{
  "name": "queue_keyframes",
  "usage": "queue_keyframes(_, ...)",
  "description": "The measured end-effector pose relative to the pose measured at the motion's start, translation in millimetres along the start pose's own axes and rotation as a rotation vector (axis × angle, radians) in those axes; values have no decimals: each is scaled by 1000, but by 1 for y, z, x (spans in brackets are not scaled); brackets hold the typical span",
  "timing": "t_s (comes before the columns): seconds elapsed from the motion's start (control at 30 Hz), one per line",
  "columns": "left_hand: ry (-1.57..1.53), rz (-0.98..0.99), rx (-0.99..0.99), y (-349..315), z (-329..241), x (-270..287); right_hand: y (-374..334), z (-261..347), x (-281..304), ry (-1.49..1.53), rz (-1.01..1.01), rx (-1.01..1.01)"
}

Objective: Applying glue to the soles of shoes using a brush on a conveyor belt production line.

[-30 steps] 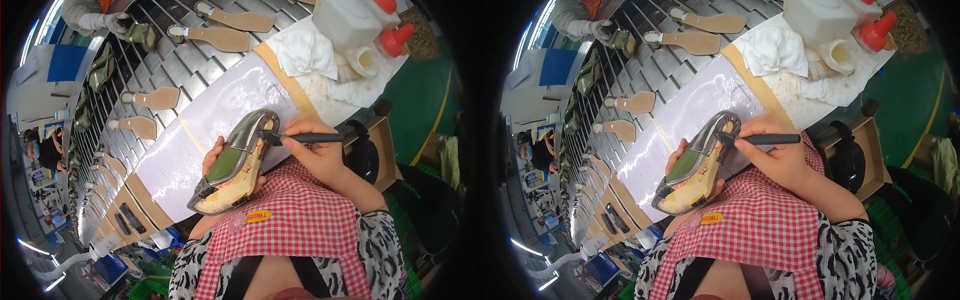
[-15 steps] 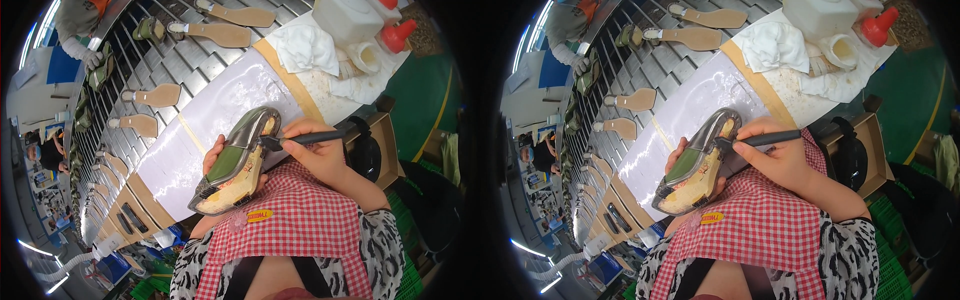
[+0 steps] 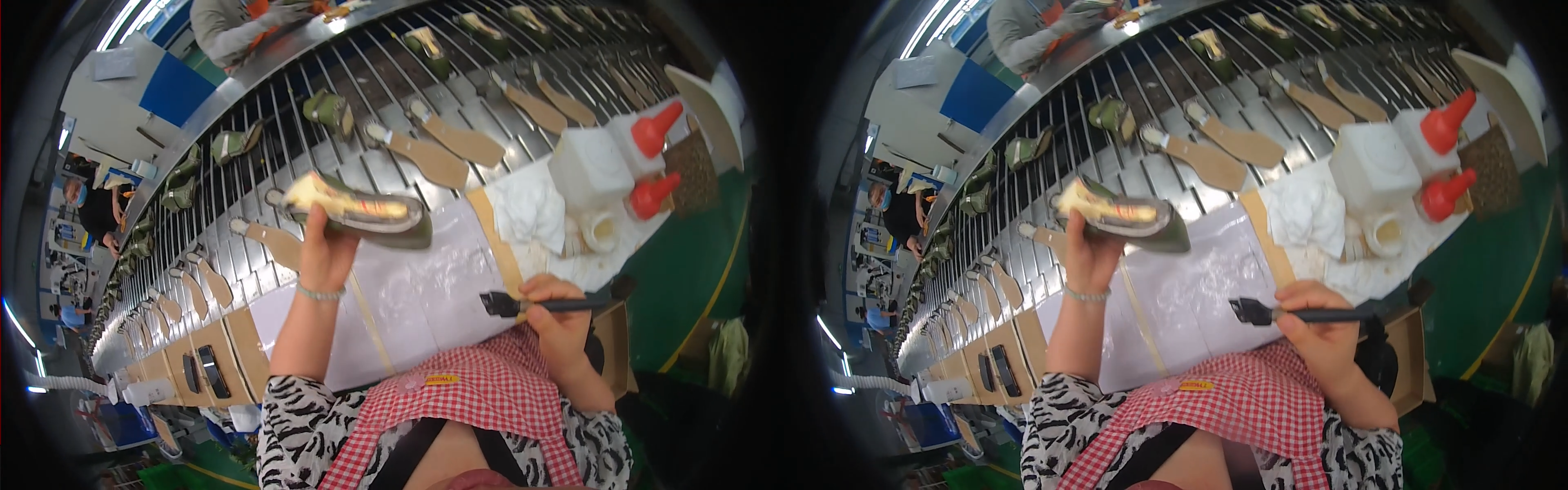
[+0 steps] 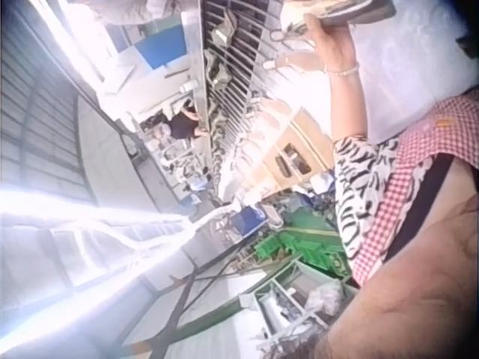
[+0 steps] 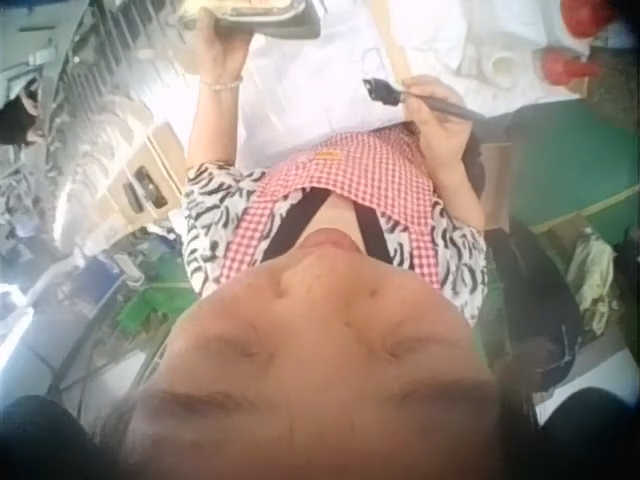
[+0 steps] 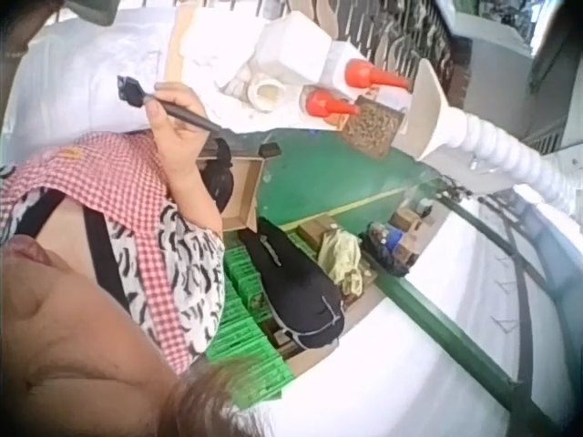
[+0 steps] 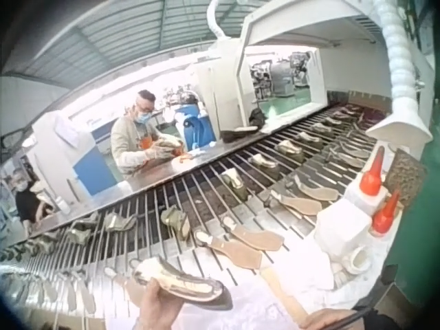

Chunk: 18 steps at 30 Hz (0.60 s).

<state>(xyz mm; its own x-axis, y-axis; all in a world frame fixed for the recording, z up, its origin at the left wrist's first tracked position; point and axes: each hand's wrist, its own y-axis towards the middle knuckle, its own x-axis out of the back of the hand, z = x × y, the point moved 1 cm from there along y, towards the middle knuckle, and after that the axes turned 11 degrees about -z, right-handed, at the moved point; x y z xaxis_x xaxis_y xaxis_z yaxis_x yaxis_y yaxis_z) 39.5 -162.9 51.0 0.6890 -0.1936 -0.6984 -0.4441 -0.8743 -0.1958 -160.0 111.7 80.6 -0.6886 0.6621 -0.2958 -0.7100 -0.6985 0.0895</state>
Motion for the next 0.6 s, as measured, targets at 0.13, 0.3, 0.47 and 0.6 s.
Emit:
queue_keyframes(0.13, 80, 136, -247, 111, -49, -44, 15, 1, 3, 35, -43, -41)
queue_keyframes(0.3, 440, 258, -257, 250, -64, -80, 48, -13, 7, -27, -129, -53)
queue_keyframes(0.47, 644, 238, -124, 357, -31, -58, 68, -29, 12, -68, -246, -76)
queue_keyframes(0.6, 827, 83, -120, 385, -37, -29, 83, -38, 9, -85, -228, -130)
